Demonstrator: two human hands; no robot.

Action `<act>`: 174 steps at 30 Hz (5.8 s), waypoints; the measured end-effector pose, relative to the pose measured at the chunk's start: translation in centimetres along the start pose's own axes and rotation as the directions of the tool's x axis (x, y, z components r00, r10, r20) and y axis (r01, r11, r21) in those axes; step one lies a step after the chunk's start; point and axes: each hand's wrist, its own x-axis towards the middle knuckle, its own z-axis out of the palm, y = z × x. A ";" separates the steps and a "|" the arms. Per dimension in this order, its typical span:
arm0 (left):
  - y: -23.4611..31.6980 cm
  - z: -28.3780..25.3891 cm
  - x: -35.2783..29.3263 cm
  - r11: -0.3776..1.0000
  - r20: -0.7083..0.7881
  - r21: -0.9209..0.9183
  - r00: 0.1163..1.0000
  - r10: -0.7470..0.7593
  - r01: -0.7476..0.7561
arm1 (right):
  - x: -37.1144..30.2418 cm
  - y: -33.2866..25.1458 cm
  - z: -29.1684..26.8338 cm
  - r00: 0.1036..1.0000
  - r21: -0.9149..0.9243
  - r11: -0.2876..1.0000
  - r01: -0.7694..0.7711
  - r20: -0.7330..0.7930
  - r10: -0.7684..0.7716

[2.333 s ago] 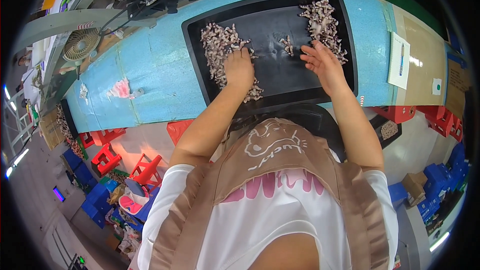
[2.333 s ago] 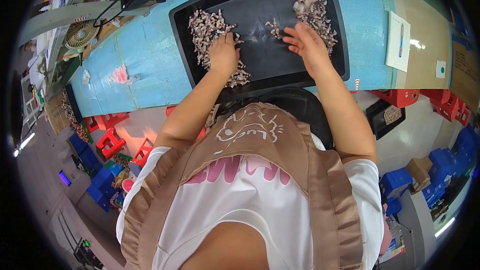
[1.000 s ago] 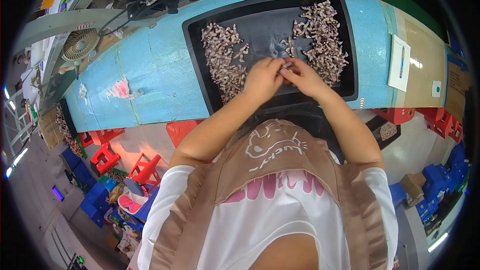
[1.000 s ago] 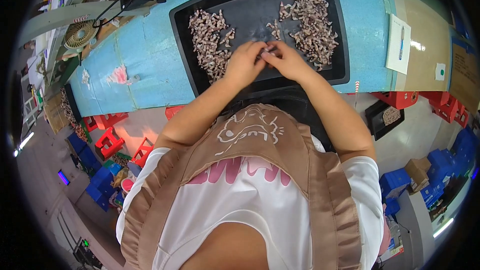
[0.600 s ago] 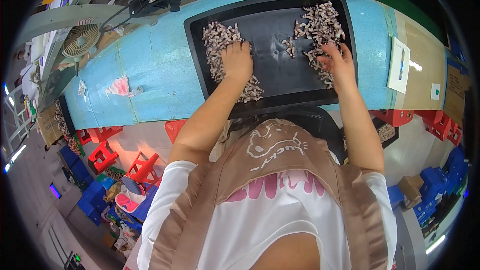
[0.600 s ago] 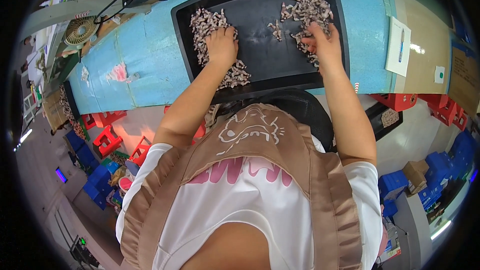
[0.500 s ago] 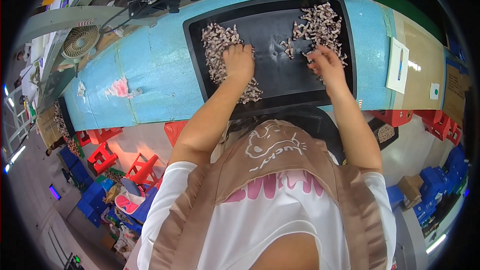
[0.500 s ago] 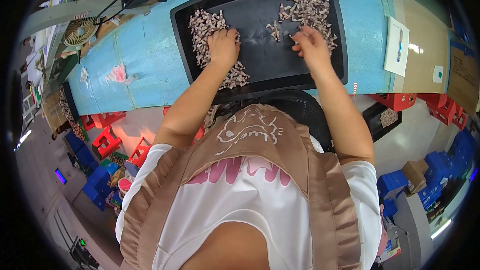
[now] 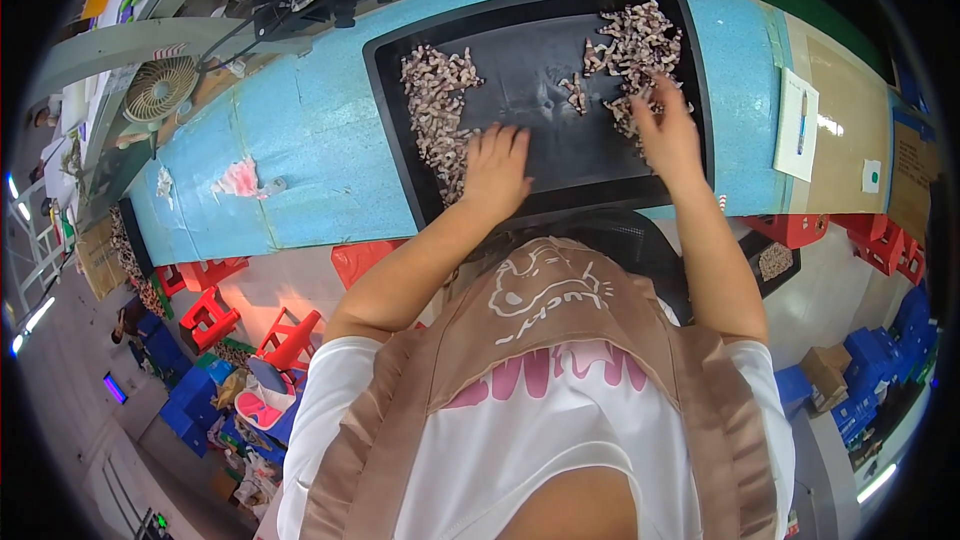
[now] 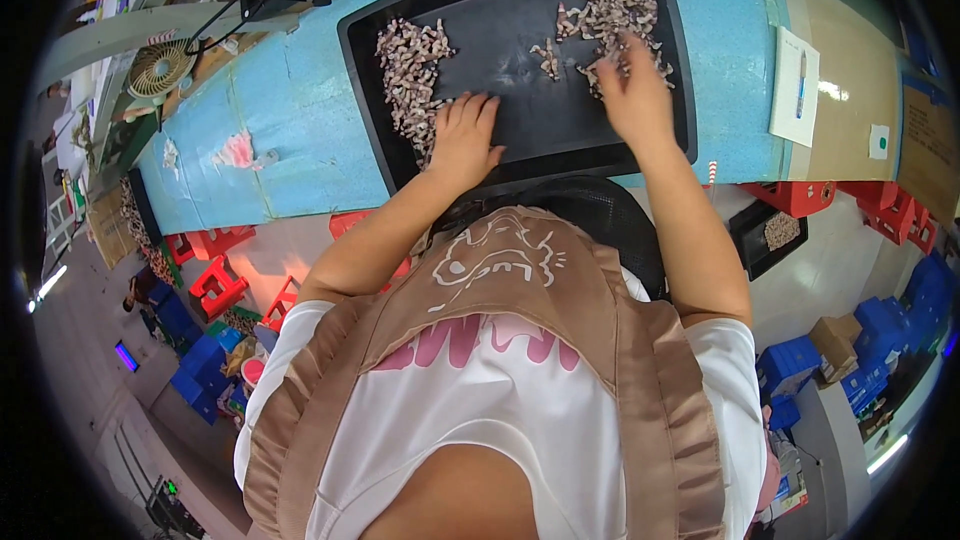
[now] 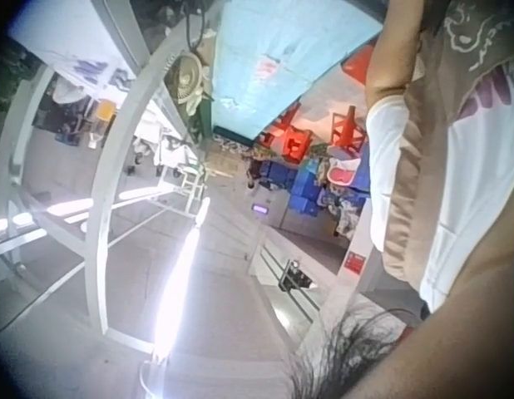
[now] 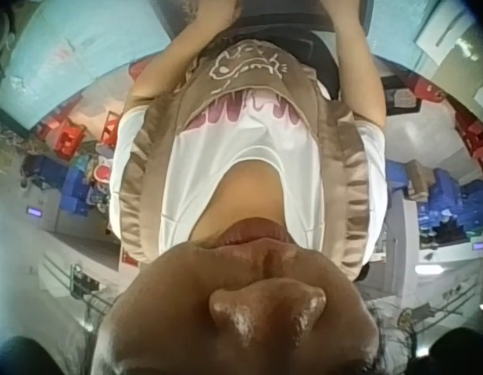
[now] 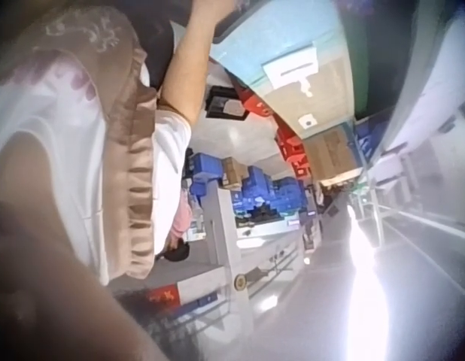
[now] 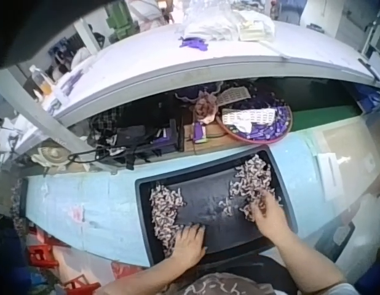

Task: The person sorts small plastic parts by hand into a tray.

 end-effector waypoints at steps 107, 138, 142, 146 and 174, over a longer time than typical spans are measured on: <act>-0.6 0.1 0.5 -0.116 0.766 -0.628 0.584 -0.269 0.770 | -3.9 -1.3 5.3 0.652 0.317 0.905 -0.282 0.756 -0.062; -3.0 0.1 -1.5 0.981 0.051 0.136 0.988 -0.145 0.137 | -3.1 -0.1 4.6 0.753 0.596 0.466 -0.654 0.568 0.332; -2.3 0.2 -1.1 0.995 -0.044 0.051 0.995 -0.087 0.089 | -3.4 -0.3 5.5 0.741 0.459 0.673 -0.580 0.641 0.201; -0.6 -0.5 -0.4 0.996 -0.154 -0.078 0.986 -0.061 0.049 | -4.1 -1.1 5.8 0.708 0.355 0.783 -0.510 0.691 0.148; -0.4 0.3 0.1 0.203 0.349 -0.874 0.862 -0.368 0.441 | -5.1 -1.1 5.9 0.673 0.414 0.773 -0.481 0.740 0.022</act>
